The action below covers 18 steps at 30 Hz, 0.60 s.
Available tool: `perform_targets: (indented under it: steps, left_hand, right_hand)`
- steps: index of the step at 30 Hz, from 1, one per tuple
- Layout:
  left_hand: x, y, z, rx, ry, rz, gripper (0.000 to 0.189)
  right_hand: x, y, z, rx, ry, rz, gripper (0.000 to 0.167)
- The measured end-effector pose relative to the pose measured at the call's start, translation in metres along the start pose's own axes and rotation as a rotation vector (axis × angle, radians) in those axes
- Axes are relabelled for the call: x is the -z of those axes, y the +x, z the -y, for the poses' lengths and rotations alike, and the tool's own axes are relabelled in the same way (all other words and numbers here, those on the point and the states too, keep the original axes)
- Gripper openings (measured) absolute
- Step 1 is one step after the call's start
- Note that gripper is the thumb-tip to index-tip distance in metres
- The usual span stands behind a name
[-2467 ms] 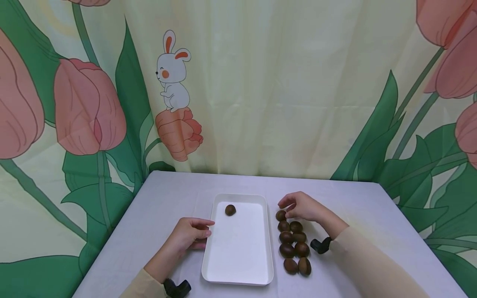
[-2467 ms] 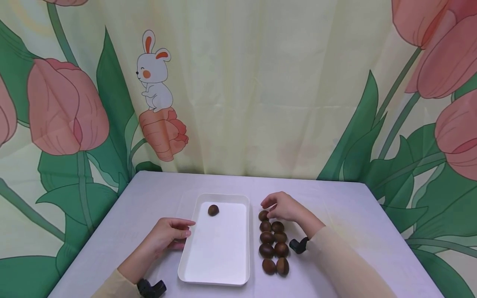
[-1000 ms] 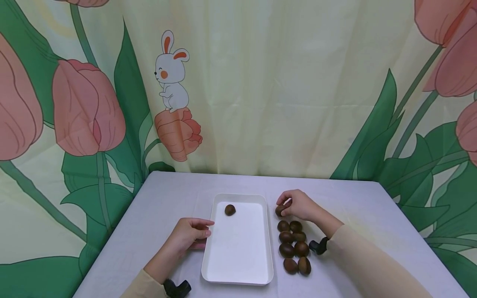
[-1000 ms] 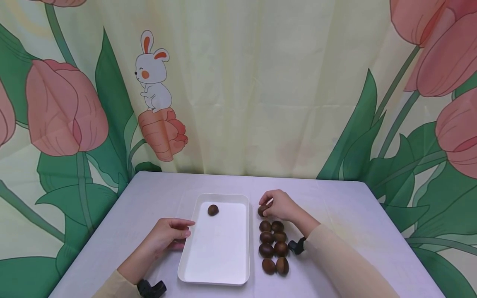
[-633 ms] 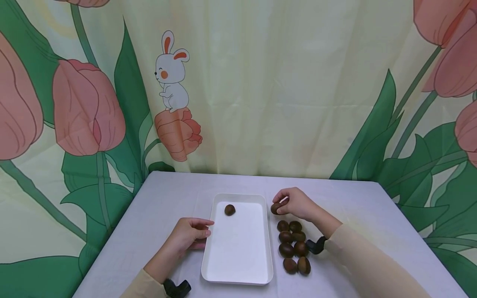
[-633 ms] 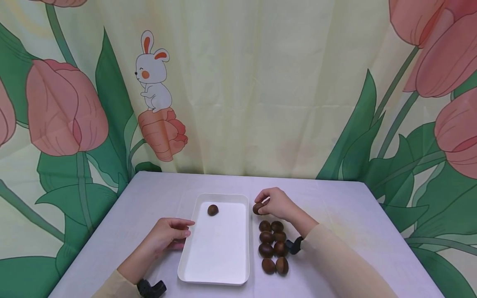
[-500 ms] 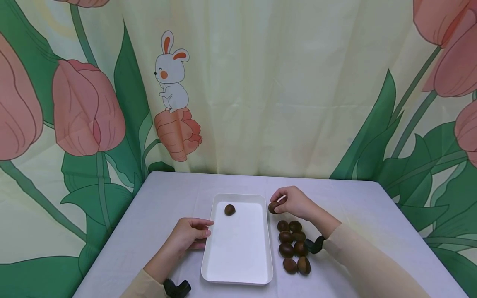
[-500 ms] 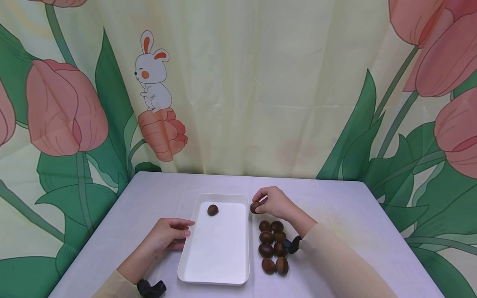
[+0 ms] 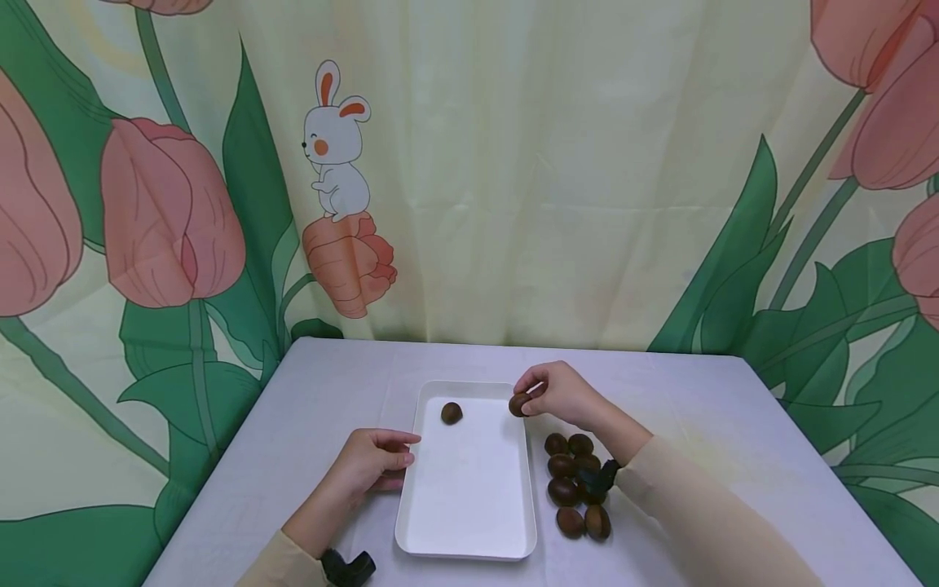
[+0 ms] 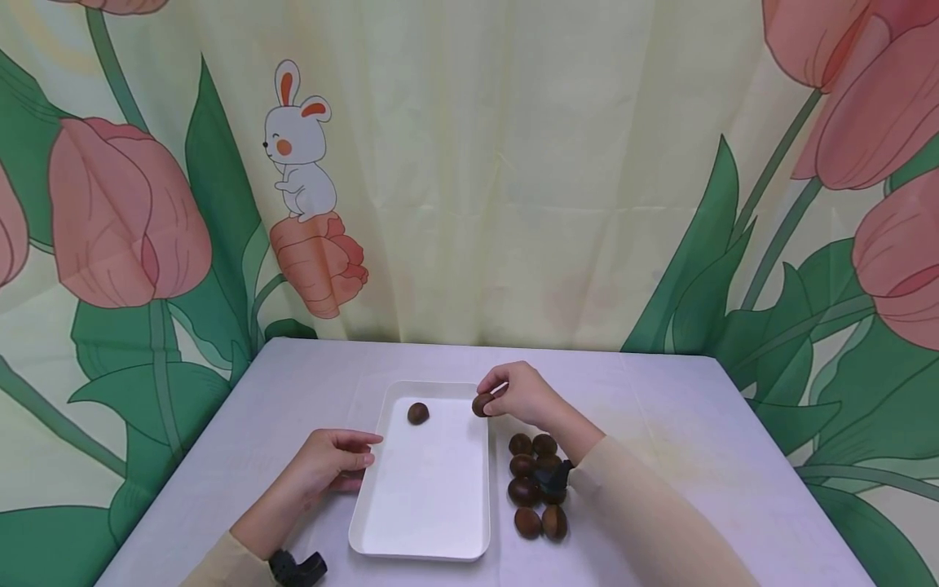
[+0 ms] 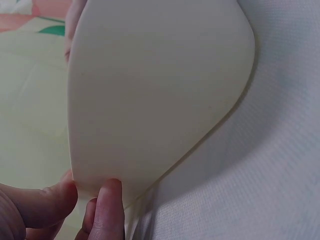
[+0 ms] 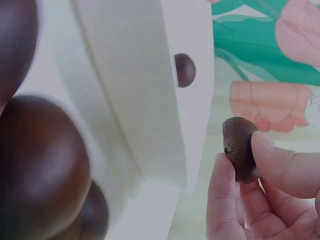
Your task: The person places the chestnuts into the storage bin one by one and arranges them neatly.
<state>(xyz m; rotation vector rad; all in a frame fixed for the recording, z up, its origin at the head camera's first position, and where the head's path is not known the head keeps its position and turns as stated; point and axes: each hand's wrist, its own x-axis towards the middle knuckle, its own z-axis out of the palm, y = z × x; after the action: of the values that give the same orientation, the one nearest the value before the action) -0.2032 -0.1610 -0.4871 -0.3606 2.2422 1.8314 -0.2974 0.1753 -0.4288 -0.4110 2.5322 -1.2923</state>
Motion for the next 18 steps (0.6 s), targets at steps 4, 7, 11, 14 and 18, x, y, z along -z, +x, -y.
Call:
perform_targets:
  steps: [4,7,11,14,18]
  left_hand:
    - [-0.001,0.000,0.000,0.004,0.007,0.002,0.032]
    - [-0.001,0.000,0.000,0.005,0.008,0.002,0.032]
    - [0.000,0.000,0.000,0.003,0.013,0.002,0.032]
    - [0.000,0.001,0.000,0.002,0.008,0.004,0.032]
    - [0.000,0.001,0.000,-0.002,0.000,0.011,0.033]
  right_hand:
    - [-0.006,0.003,0.006,0.016,0.045,0.011,0.022]
    - [-0.011,0.007,0.010,0.021,0.067,0.022,0.022]
    - [-0.018,0.016,0.017,0.014,0.090,0.023,0.020]
    - [-0.023,0.023,0.022,0.004,0.097,0.016,0.020]
    - [-0.030,0.030,0.024,-0.022,0.101,0.014,0.021]
